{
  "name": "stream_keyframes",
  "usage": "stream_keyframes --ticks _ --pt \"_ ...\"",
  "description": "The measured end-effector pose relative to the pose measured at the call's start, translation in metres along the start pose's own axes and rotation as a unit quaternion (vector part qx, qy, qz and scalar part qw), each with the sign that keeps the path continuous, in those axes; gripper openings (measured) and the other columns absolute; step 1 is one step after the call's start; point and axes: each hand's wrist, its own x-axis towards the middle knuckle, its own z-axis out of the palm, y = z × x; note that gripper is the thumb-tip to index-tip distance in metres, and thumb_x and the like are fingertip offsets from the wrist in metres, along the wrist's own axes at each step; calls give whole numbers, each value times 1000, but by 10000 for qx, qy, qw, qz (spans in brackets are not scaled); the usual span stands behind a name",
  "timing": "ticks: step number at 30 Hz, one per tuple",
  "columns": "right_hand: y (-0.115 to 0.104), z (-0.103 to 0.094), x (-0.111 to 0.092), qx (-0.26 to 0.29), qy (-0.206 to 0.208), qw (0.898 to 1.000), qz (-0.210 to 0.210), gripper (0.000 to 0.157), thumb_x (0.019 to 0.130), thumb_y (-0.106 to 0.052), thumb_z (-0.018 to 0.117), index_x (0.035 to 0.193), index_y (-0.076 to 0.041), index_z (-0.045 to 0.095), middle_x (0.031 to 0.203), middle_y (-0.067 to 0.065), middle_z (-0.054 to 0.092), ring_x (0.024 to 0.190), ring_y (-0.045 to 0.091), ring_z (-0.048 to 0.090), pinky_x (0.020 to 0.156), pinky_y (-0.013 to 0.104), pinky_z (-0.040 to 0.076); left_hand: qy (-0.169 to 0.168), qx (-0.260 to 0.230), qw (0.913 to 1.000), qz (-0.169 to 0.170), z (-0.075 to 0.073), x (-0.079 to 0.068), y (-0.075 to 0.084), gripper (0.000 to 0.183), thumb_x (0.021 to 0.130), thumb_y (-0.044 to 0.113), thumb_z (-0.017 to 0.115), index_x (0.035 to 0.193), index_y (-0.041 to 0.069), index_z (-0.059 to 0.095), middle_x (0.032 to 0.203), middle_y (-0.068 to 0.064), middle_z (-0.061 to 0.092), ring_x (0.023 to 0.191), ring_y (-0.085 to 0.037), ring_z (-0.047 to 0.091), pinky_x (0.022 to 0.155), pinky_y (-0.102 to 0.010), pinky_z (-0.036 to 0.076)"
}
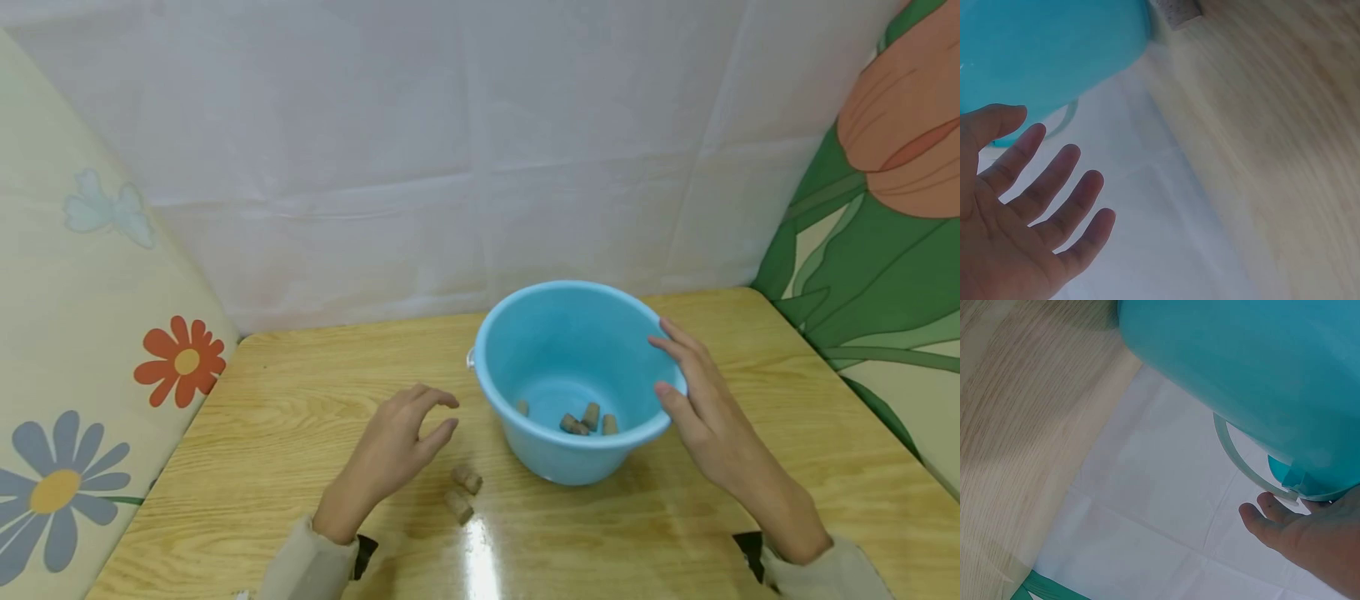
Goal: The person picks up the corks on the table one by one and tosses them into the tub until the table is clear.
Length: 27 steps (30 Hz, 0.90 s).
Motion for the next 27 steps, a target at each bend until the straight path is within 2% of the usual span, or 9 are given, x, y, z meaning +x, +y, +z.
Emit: stream_keyframes --ticks 5,12,21,27 --pt "0 0 0 3 0 10000 6 49 101 -10 47 149 -5 39 164 15 20 148 46 20 106 77 22 -132 -84 9997 -187 4 -4 -3 19 90 19 74 108 15 71 112 -2 71 108 -25 66 91 -46 55" --pt "0 0 0 -4 22 10000 -14 48 101 -10 47 148 -5 40 163 16 21 147 46 21 106 76 23 -446 -93 9986 -266 11 -8 -7 19 90 18 73 108 13 71 111 -4 71 107 -26 66 91 -46 55" --pt "-1 0 0 4 37 10000 -21 48 101 -10 46 148 -4 40 164 15 20 147 46 22 104 75 25 -860 -49 9963 -12 19 -12 -12 13 90 18 72 102 12 73 111 -6 72 107 -28 66 92 -46 55" --pt "-1 0 0 -4 49 10000 -40 48 100 -9 46 148 -4 40 164 15 21 147 46 22 104 75 25 -1251 -126 9921 41 22 -15 -16 9 91 16 71 98 11 73 112 -7 70 108 -29 65 93 -48 54"
